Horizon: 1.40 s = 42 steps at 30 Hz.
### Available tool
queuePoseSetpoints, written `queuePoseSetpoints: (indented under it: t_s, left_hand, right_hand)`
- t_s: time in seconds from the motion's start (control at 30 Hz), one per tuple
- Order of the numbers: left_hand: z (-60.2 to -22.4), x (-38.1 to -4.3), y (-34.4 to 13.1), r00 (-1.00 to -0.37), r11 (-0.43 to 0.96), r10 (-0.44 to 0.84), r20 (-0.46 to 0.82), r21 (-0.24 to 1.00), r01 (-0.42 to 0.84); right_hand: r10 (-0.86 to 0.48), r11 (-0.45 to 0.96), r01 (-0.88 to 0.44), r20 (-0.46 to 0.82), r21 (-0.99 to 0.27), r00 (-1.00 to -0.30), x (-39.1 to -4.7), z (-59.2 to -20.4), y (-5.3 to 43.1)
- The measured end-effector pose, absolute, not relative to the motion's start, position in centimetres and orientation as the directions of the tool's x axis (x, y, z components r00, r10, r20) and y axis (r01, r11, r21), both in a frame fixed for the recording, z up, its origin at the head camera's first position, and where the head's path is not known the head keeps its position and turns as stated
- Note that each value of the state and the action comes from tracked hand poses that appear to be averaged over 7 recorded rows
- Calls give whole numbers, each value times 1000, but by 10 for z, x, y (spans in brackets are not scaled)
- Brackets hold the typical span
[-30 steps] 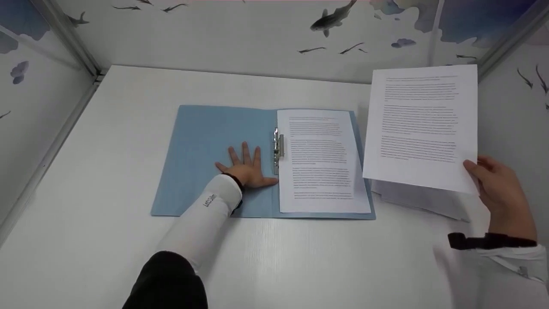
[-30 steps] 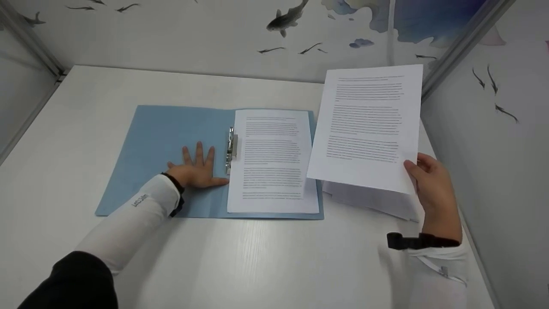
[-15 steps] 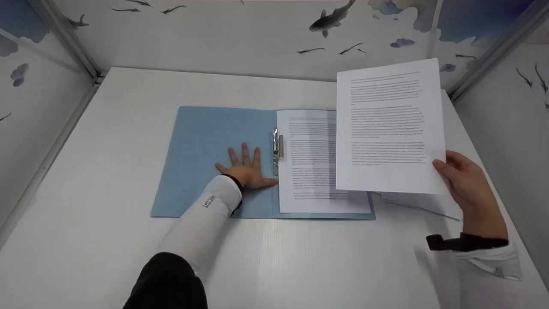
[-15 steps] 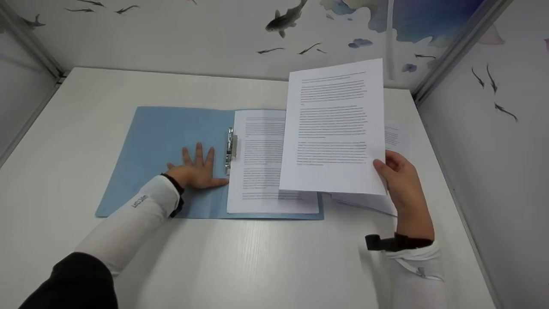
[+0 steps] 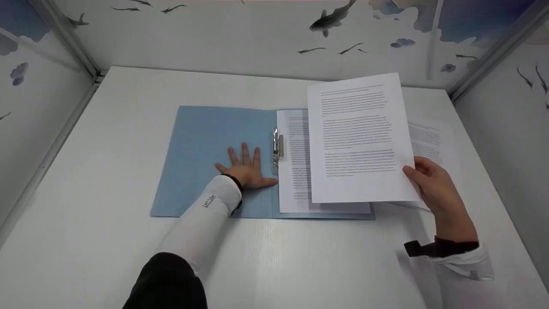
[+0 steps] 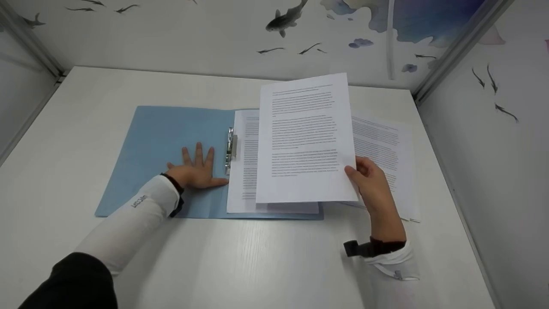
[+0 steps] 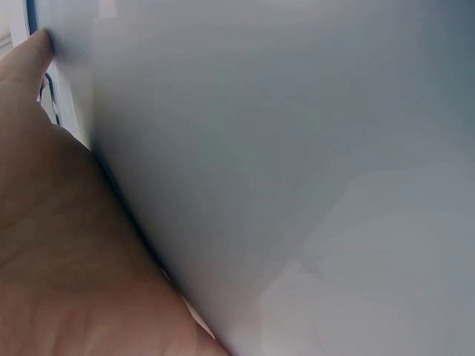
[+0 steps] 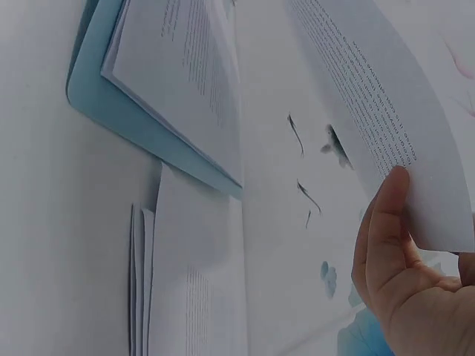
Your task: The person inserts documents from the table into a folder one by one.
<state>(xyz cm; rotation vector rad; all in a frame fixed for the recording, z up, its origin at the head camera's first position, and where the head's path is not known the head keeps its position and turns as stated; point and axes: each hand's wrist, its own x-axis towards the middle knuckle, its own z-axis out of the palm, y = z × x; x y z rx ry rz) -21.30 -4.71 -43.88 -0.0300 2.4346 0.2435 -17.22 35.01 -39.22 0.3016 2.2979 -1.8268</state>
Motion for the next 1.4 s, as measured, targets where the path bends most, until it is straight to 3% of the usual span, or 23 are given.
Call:
queuePoseSetpoints:
  t_s: [0.2,0.53,1.4]
  left_hand:
    - [-441,-214,-47,-764,983,44,-643,163,-80]
    - [-442,-215,-47,-767,986,45,-640,152,-69]
    - [-442,-215,-48,-760,988,44,-648,143,-65]
  right_hand:
    - [34,391,275,-285,-878,-958,-174,-404,337]
    - [-3,504,308,-358,-807,-934,-177,-426,318]
    - [0,512,346,-403,-786,-915,-185,-428,288]
